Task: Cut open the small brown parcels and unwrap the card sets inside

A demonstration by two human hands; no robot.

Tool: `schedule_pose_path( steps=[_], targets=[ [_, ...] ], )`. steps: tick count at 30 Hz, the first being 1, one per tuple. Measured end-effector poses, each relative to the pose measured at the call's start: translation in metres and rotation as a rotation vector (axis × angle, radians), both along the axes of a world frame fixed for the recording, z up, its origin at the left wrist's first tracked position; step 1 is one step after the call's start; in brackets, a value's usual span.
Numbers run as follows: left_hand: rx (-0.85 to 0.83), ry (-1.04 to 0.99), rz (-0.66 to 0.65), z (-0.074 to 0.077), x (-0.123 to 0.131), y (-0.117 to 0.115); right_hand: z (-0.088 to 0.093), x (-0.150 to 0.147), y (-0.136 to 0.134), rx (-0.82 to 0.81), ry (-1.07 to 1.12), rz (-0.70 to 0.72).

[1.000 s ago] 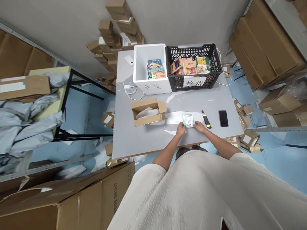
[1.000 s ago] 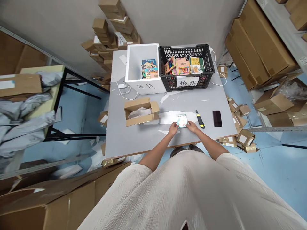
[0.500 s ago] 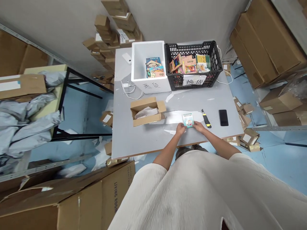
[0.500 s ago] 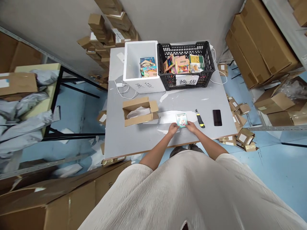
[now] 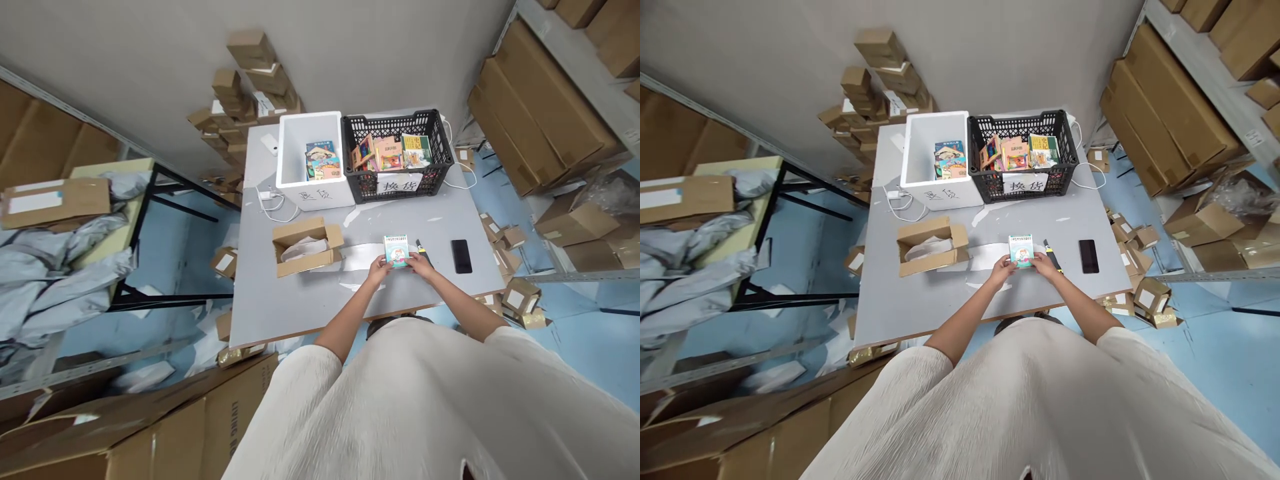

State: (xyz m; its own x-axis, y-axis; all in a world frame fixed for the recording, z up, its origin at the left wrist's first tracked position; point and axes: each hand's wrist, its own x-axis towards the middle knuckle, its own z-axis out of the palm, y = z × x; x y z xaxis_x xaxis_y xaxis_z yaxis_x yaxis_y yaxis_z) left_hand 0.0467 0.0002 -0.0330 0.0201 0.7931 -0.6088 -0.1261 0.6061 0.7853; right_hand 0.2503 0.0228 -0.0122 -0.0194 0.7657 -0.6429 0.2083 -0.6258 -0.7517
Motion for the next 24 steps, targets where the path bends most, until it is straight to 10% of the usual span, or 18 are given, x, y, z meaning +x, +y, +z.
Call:
schedule_pose_path(
  steps=[13,24],
  targets=[
    [0.250,0.145,0.237,0.060,-0.011,0.079,0.060,-0.026,0.100,0.198,0.252,-0.035],
    [0.231,0.108,0.425,0.074,-0.120,0.096,0.072,-0.144,0.132,0.295,0.200,0.050]
  ],
)
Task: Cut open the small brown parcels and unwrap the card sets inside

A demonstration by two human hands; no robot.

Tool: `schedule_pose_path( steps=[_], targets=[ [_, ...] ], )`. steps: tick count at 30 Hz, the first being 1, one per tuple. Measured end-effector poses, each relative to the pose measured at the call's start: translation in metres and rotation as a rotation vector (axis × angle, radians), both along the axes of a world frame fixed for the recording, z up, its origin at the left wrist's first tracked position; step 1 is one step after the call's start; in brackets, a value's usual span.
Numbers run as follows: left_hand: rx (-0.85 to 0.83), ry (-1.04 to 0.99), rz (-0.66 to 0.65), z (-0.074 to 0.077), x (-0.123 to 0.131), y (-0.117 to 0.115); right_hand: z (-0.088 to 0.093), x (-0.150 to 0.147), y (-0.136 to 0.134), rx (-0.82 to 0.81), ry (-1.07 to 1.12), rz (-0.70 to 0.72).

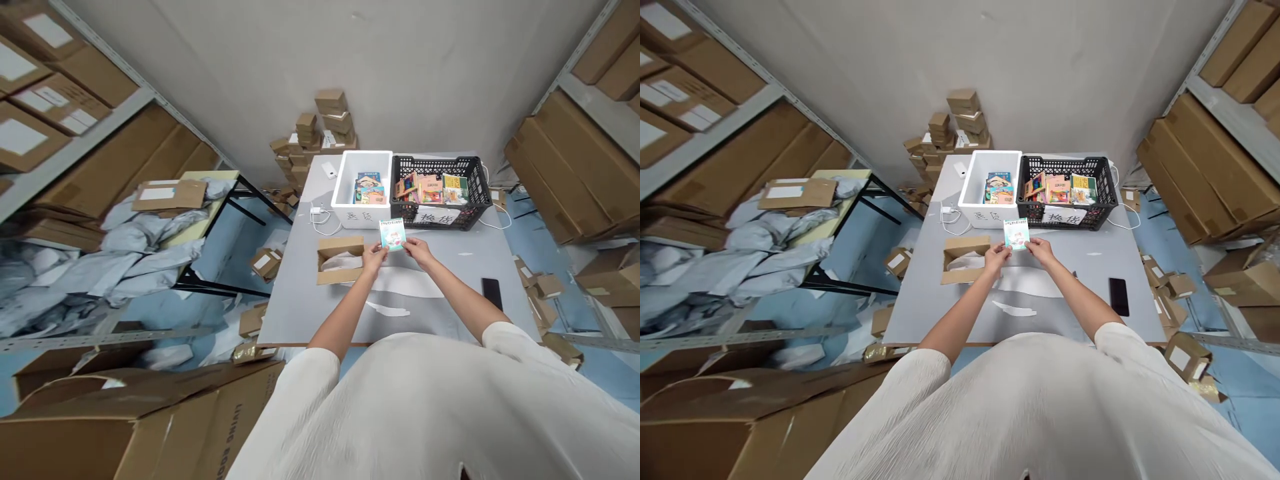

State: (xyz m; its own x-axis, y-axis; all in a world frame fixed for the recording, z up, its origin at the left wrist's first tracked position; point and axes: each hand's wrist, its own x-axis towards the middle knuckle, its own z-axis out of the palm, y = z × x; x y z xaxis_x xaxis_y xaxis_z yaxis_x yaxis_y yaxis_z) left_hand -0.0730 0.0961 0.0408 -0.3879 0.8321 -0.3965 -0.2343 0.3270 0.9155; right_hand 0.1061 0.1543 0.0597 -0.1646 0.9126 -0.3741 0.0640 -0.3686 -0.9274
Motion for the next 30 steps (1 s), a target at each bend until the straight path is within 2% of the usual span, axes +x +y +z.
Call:
schedule_pose_path(
  steps=[3,7,10,15,18,21,24,27,30],
  targets=[
    [0.053,-0.004,0.002,0.013,-0.038,0.024,0.008,-0.044,0.020,0.022,0.004,-0.048],
    [0.231,0.060,-0.006,0.031,-0.083,0.056,0.017,-0.093,0.049,0.133,0.077,-0.154],
    [0.256,0.152,-0.032,0.032,-0.112,0.057,0.011,-0.115,0.047,0.148,0.084,-0.168],
    [0.153,0.358,-0.086,0.008,-0.161,0.015,-0.022,-0.129,0.004,0.083,-0.208,-0.019],
    [0.033,0.480,-0.065,-0.006,-0.189,-0.015,-0.039,-0.134,-0.016,0.079,-0.366,0.042],
    [-0.138,0.576,0.004,-0.019,-0.209,-0.040,-0.048,-0.138,-0.027,0.088,-0.504,0.090],
    [-0.290,0.594,0.040,-0.034,-0.219,-0.058,-0.055,-0.141,-0.038,0.051,-0.576,0.124],
    [-0.380,0.515,-0.081,-0.047,-0.222,-0.070,-0.061,-0.144,-0.052,-0.049,-0.532,0.153],
    [-0.364,0.499,-0.178,-0.055,-0.219,-0.077,-0.065,-0.144,-0.063,-0.088,-0.448,0.166]
  ],
)
